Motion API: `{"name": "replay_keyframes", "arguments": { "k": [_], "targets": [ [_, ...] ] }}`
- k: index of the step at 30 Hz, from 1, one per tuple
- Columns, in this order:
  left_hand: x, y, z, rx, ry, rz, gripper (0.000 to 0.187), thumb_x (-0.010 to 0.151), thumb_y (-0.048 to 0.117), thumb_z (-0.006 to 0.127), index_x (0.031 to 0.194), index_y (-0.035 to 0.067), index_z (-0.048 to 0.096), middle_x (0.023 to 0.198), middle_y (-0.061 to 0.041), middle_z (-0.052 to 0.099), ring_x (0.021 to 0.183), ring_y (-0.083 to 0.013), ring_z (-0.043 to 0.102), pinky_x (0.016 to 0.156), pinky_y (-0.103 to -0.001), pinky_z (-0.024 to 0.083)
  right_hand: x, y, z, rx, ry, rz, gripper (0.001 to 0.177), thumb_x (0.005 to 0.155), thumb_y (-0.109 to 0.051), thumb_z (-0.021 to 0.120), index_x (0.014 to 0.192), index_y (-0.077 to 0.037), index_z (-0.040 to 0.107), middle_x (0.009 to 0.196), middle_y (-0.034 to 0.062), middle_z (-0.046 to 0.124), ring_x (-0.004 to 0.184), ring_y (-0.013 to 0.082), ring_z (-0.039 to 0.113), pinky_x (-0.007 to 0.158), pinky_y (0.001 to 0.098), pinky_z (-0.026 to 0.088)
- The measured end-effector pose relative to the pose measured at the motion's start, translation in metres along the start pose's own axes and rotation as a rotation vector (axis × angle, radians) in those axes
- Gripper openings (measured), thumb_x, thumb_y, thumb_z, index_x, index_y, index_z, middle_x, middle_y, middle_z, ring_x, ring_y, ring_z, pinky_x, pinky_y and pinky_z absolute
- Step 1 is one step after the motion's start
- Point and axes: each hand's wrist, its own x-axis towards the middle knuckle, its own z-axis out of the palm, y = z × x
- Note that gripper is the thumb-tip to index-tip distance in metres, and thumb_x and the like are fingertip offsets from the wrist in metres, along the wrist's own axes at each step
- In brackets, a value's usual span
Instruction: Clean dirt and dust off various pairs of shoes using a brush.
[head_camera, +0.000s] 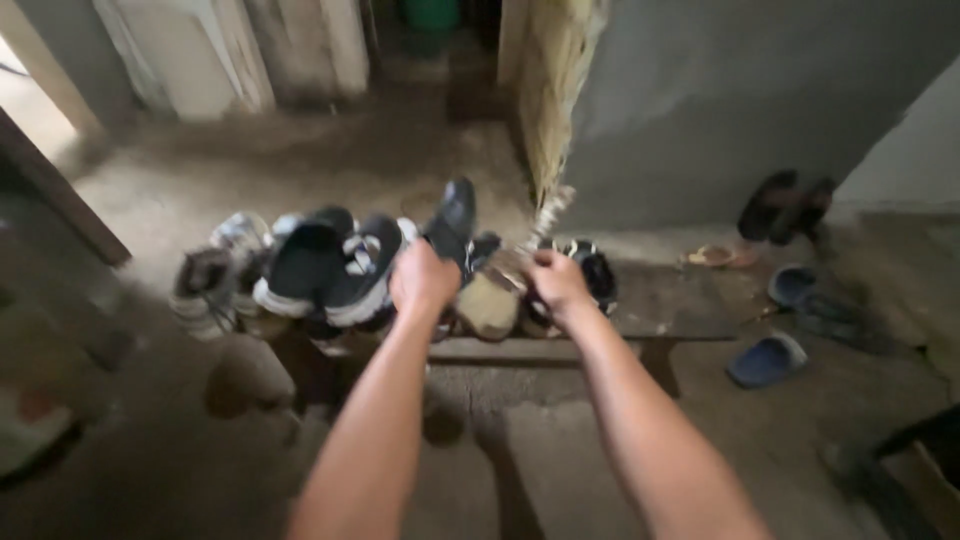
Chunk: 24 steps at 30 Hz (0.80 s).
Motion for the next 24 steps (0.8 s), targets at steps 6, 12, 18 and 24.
{"name": "replay_keyframes", "arguments": {
  "k": [6, 12, 18, 24],
  "targets": [
    [-0.106, -0.006, 0.003, -0.634, -0.296, 0.049, 0.043, 0.077, 0.014, 0.079, 0.114, -0.003, 0.066, 0.098, -0.017, 0.073, 0.090, -0.0292, 0.072, 0.080, -0.042, 0.058, -0.082, 0.010, -0.100, 0.702, -0.076, 0.225, 0.020, 0.098, -0.012, 0.063, 0.114, -0.002, 0.067, 0.084, 0.0063, 0.064, 0.072, 0.0215, 0.058, 0.059, 0.0374, 0.048],
    [-0.195, -0.001, 0.047, -1.146, -0.534, 0.149, 0.057, 0.071, -0.003, 0.074, 0.125, 0.003, 0.057, 0.105, -0.012, 0.070, 0.088, -0.0217, 0.069, 0.075, -0.037, 0.060, -0.181, -0.014, -0.145, 0.907, 0.064, 0.251, 0.020, 0.098, -0.011, 0.053, 0.113, -0.005, 0.065, 0.101, 0.0110, 0.069, 0.090, 0.0240, 0.067, 0.082, 0.0395, 0.057],
    [-0.229, -0.014, 0.091, -1.289, -0.697, 0.022, 0.036, 0.085, 0.006, 0.069, 0.120, 0.001, 0.063, 0.092, -0.007, 0.067, 0.077, -0.0182, 0.064, 0.065, -0.035, 0.055, -0.231, -0.043, -0.193, 0.718, 0.322, 0.254, 0.024, 0.097, -0.009, 0.054, 0.119, -0.001, 0.061, 0.104, 0.0130, 0.070, 0.093, 0.0283, 0.069, 0.083, 0.0470, 0.058],
    [-0.252, 0.005, 0.092, -1.009, -0.423, 0.145, 0.026, 0.100, 0.023, 0.066, 0.108, -0.001, 0.071, 0.082, -0.009, 0.065, 0.070, -0.0164, 0.056, 0.062, -0.034, 0.046, -0.248, -0.093, -0.195, 0.990, 0.410, 0.085, 0.030, 0.088, 0.005, 0.060, 0.117, -0.002, 0.061, 0.107, 0.0122, 0.071, 0.097, 0.0284, 0.072, 0.089, 0.0445, 0.061]
  ]
}}
